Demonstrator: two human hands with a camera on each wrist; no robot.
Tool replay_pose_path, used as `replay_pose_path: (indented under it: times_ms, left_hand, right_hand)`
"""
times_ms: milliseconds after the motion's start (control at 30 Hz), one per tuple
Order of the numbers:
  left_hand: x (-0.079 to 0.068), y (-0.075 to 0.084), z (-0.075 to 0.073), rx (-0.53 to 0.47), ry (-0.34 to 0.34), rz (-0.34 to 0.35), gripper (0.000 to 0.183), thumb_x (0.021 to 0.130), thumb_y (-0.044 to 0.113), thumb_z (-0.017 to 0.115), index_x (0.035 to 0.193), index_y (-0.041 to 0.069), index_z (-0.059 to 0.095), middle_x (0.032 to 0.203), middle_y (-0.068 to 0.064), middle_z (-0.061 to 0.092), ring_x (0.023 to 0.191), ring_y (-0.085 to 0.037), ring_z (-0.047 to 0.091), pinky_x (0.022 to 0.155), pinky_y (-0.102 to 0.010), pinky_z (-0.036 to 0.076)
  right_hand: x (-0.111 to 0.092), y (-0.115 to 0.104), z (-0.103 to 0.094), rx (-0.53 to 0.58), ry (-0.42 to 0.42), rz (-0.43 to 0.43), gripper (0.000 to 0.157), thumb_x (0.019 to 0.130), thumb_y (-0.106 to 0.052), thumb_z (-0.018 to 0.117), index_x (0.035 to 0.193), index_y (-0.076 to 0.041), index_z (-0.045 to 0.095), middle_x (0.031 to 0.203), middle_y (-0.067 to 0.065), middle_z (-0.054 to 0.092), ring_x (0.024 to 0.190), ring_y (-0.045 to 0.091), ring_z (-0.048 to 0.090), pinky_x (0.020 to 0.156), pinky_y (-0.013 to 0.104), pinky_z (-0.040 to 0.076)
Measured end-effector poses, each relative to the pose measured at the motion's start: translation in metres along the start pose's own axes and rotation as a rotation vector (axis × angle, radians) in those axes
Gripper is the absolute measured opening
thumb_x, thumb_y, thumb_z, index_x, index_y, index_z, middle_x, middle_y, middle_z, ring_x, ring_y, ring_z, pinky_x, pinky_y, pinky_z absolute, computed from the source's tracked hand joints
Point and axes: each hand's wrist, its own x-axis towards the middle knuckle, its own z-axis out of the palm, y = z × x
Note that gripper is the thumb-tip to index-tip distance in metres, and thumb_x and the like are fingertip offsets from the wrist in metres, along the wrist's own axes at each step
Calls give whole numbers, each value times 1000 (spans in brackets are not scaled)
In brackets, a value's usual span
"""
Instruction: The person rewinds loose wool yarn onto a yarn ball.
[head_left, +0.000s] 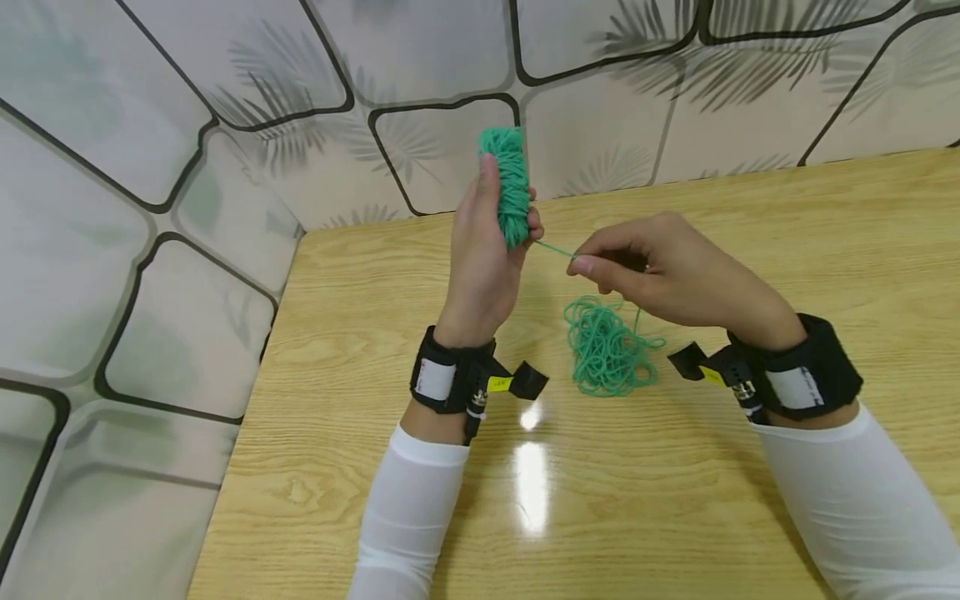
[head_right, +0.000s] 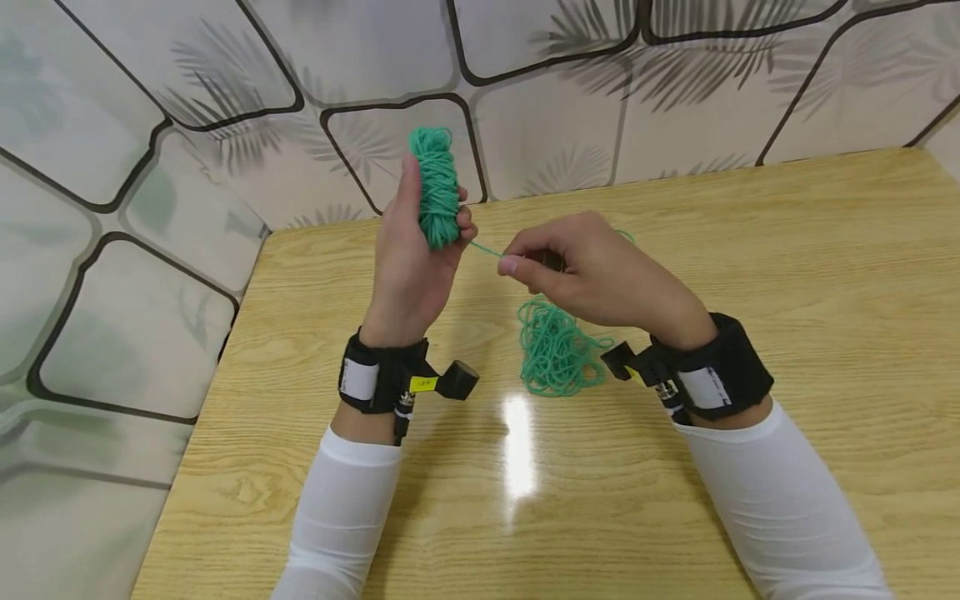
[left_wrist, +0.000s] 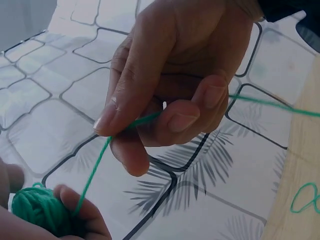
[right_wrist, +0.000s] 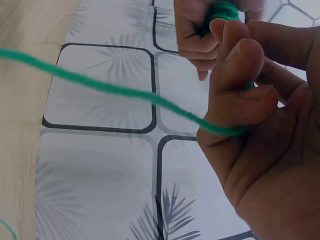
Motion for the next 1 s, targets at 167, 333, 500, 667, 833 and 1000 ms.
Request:
replay_pose_path:
  times_ms: [167,333,500,667,833,1000]
  left_hand:
    - [1,1,-1,33,0,24,28,98,23,43,117,3,47,93,-6,46,79,-16,46,72,-26,40]
    - [3,3,-8,239,-20,136,29,92,15,55,116,2,45,95,-7,48,85,-18,47,76,-28,41]
    - [3,2,-16,452,13,242,45,86,11,62,124,5,38,101,-11,55,94,-23,52,80,-34,45]
    - [1,3,-14,521,24,318,52,85,9,63,131,5,39,106,-11,51,93,-20,52,80,-31,45]
    - [5,-3,-16,449,39,317,32,84,17,65,111,2,55,103,-10,56,86,-21,56,77,-34,47]
    - [5,0,-15,264,59,190,28,82,18,68,103,2,56,93,-11,57,78,-19,56,77,-37,48]
  right_hand:
    - [-3,2,-6,-39,51,30,13,93,-25,53,96,-24,66,75,-8,59,60,7,51,51,25,41]
    - [-6,4,-16,-69,137,74,11,92,-24,55,93,-24,66,71,-7,57,56,8,49,50,25,40]
    - [-9,1,-21,-45,210,130,11,92,-24,54,93,-23,65,69,-3,52,51,11,44,47,26,36]
    - [-8,-1,-19,38,189,76,13,93,-17,54,96,-20,66,69,1,53,53,12,45,48,27,37]
    - [-5,-1,-13,112,94,-3,16,92,-11,53,95,-20,66,72,-2,55,58,13,47,48,27,38]
    - [-5,-3,-10,122,68,52,14,92,-16,54,94,-23,66,75,-6,56,60,13,48,47,27,38]
